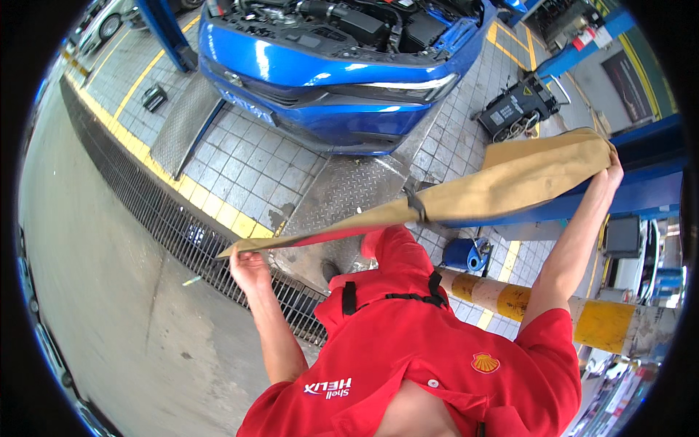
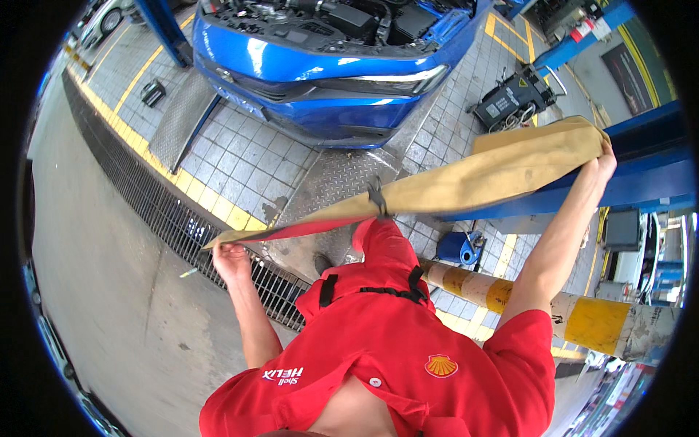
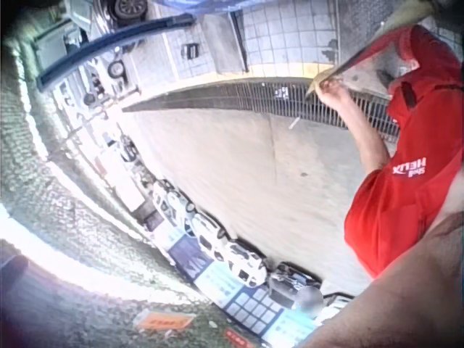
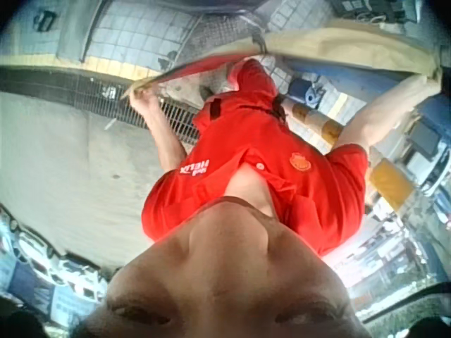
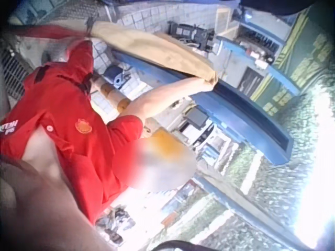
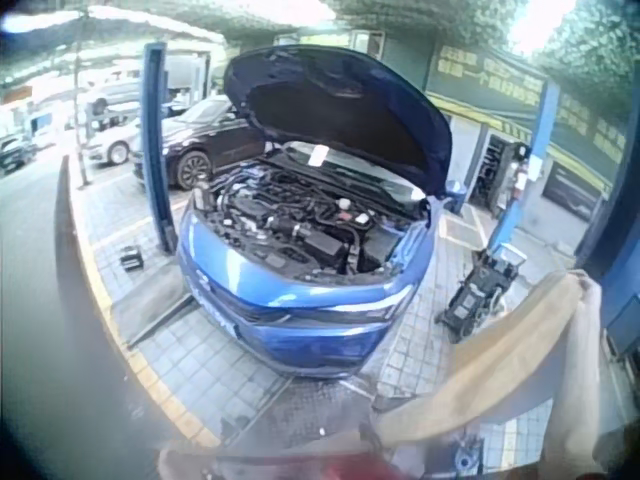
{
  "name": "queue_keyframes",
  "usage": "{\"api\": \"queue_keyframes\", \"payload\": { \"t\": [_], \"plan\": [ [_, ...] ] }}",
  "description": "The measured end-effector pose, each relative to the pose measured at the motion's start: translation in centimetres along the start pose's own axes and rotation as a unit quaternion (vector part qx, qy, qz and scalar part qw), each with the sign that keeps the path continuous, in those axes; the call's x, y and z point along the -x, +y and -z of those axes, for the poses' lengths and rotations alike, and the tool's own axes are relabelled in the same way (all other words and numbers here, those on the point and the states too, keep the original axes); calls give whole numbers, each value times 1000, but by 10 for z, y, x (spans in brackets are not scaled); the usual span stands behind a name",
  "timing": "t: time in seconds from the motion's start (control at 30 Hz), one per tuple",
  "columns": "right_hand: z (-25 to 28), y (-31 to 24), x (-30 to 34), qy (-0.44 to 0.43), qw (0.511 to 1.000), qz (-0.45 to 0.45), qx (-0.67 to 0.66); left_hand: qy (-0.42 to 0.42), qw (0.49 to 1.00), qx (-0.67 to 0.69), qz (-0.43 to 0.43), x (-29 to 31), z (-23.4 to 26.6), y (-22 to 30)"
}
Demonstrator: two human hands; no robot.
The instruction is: The person opens a bottle of motor oil and pours it into the engine's oil filler. They then operate a fluid exchange machine, place a protective cover over the engine bay, and connect a hose to the engine.
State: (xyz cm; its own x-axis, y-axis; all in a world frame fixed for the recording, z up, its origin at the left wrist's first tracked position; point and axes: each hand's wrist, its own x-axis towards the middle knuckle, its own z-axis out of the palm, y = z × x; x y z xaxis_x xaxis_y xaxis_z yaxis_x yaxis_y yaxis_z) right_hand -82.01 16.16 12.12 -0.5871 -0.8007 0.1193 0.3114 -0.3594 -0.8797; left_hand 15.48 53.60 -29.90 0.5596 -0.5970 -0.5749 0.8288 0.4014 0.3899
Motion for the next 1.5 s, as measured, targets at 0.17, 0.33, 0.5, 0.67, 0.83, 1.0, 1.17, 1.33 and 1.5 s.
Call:
{"api": "queue_keyframes", "payload": {
  "t": [0.17,0.33,0.5,0.67,0.83,1.0,1.17,1.33,1.5],
  "plan": [
    [17,132,-48,136,989,-29,-44,-101,990,-63,-82,-10,-102,22],
    [-12,199,-127,171,982,-9,-83,-146,978,-44,-145,-56,-194,-14],
    [-3,229,-244,201,975,5,-97,-96,979,-111,-138,-85,-331,-95],
    [-109,328,-363,295,950,-67,-75,-24,975,-171,-140,-101,-434,-140],
    [-210,348,-521,-25,997,41,-63,-76,972,-212,-67,-227,-563,-255],
    [-305,473,-392,-90,988,-119,46,0,960,-268,-79,-314,-600,-274],
    [-284,599,-223,-202,922,-209,255,10,937,-342,-70,-365,-630,-317],
    [-296,636,-172,-241,858,-171,420,28,911,-403,-85,-370,-661,-342],
    [-330,630,-137,-270,772,-147,557,2,902,-413,-123,-386,-671,-314]
  ]
}}
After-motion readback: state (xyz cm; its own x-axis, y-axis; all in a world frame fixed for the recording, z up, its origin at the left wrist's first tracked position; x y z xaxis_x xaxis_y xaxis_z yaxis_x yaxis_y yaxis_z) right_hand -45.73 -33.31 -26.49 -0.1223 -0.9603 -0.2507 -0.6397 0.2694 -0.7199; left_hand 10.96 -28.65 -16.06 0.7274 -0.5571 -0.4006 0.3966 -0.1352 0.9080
